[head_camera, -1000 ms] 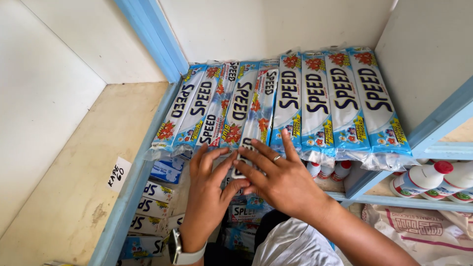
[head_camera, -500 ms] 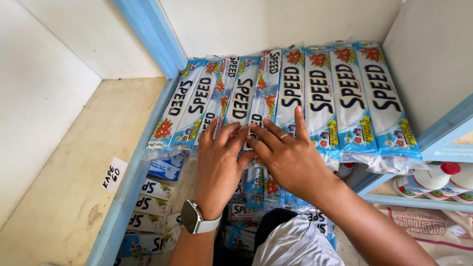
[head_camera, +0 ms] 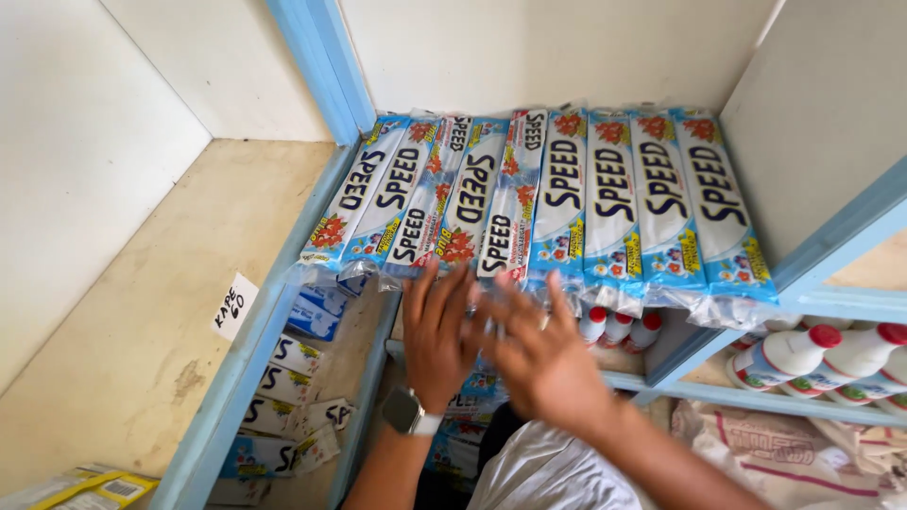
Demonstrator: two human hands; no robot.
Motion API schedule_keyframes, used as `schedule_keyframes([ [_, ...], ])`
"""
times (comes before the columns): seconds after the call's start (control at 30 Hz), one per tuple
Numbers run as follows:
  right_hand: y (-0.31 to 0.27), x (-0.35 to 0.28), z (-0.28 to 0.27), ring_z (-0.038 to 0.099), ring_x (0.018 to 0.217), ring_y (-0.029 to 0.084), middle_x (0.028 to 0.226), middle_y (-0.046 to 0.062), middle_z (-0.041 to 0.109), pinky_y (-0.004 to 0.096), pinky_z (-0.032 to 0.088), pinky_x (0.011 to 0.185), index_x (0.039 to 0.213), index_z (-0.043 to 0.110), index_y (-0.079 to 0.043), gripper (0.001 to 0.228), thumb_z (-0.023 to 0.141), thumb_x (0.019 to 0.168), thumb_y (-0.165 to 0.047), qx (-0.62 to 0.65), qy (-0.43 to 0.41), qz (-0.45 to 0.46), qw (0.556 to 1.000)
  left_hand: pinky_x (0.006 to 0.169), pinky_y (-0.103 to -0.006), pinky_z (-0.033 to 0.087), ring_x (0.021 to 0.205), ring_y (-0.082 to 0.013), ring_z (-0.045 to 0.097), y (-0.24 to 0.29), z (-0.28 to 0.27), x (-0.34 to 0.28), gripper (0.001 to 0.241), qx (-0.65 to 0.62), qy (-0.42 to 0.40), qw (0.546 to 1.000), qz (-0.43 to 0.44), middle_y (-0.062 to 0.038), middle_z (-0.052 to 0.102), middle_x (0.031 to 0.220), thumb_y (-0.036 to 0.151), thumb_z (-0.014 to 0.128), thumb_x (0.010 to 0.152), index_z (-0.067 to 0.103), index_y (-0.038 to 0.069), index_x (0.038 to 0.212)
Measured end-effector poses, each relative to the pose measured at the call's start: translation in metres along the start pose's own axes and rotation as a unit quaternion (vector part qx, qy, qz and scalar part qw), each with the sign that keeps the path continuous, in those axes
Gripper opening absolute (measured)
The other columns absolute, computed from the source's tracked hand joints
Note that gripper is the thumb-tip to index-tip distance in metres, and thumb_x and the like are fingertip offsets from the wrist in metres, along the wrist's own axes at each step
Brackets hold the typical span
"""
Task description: Organizing detergent bars on a grocery store shelf.
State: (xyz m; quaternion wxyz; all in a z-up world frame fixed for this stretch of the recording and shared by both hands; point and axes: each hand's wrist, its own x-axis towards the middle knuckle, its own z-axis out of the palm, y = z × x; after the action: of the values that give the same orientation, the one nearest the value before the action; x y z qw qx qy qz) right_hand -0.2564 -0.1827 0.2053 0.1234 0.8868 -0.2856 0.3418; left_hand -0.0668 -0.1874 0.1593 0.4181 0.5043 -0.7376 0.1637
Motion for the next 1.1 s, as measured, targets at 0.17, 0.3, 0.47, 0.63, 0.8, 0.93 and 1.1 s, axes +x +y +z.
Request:
schedule_keyframes([
  [0.17,-0.044,-0.059,0.06,0.044,0.148,0.034,0.147,0.008,0.058,0.067,0.022,0.121,0.123,0.067,-0.019,0.039,0.075,0.085,-0.017,0.19,-0.042,-0.036,0.98,0.111,-0.0551,0.045,0.131,-0.0358,0.054,-0.049,0.058,-0.098,0.033,-0.05,0.05,0.997,0.042,-0.006,0.064,0.131,0.033,0.06,0.101,0.064,0.018,0.131],
  [0.3,-0.058,-0.066,0.122,0.05,0.136,0.034,0.139,0.009,0.062,0.065,0.026,0.114,0.123,0.068,-0.019,0.041,0.067,0.082,-0.017,0.174,-0.215,-0.031,0.961,0.092,-0.0461,0.056,0.108,-0.0363,0.07,-0.126,0.119,-0.173,0.029,-0.195,-0.318,0.911,-0.176,-0.015,0.073,0.111,0.032,0.066,0.096,0.07,0.011,0.116],
  [0.47,-0.051,-0.056,0.159,0.058,0.123,0.034,0.129,0.012,0.063,0.064,0.033,0.111,0.137,0.058,-0.019,0.037,0.055,0.101,-0.028,0.132,-0.55,0.102,0.818,0.1,-0.0524,0.048,0.118,-0.045,0.058,-0.165,0.17,-0.228,0.048,-0.069,-0.452,0.813,-0.359,-0.025,0.062,0.125,0.038,0.072,0.088,0.064,0.014,0.129],
  [0.63,-0.054,-0.051,0.151,0.067,0.104,0.035,0.113,0.011,0.069,0.052,0.051,0.089,0.133,0.059,-0.019,0.035,0.055,0.1,-0.03,0.131,-0.52,0.097,0.838,0.107,-0.0572,0.04,0.124,-0.0478,0.051,-0.152,0.194,-0.23,0.068,0.054,-0.421,0.794,-0.435,-0.026,0.05,0.138,0.044,0.076,0.085,0.05,0.008,0.137],
  [0.8,-0.052,-0.047,0.144,0.068,0.099,0.036,0.11,0.011,0.069,0.052,0.053,0.083,0.13,0.062,-0.019,0.034,0.056,0.099,-0.031,0.146,-0.511,0.107,0.84,0.102,-0.0541,0.046,0.12,-0.0465,0.055,-0.155,0.202,-0.219,0.075,-0.014,-0.38,0.766,-0.519,-0.027,0.055,0.135,0.037,0.077,0.082,0.042,0.008,0.142],
  [0.93,-0.052,-0.043,0.14,0.068,0.098,0.036,0.11,0.012,0.07,0.051,0.054,0.083,0.129,0.064,-0.021,0.033,0.056,0.098,-0.031,0.164,-0.508,0.11,0.839,0.101,-0.0477,0.052,0.115,-0.0401,0.065,-0.2,0.23,-0.257,0.066,-0.147,-0.32,0.712,-0.608,-0.027,0.066,0.127,0.018,0.075,0.078,0.049,-0.003,0.134],
  [1.1,-0.05,-0.043,0.143,0.069,0.097,0.036,0.111,0.011,0.071,0.05,0.055,0.082,0.137,0.059,-0.024,0.041,0.055,0.097,-0.028,0.197,-0.494,0.136,0.836,0.093,-0.0494,0.056,0.108,-0.0391,0.07,-0.192,0.207,-0.238,0.037,-0.129,-0.357,0.679,-0.629,-0.025,0.07,0.122,0.025,0.064,0.093,0.068,-0.002,0.118],
])
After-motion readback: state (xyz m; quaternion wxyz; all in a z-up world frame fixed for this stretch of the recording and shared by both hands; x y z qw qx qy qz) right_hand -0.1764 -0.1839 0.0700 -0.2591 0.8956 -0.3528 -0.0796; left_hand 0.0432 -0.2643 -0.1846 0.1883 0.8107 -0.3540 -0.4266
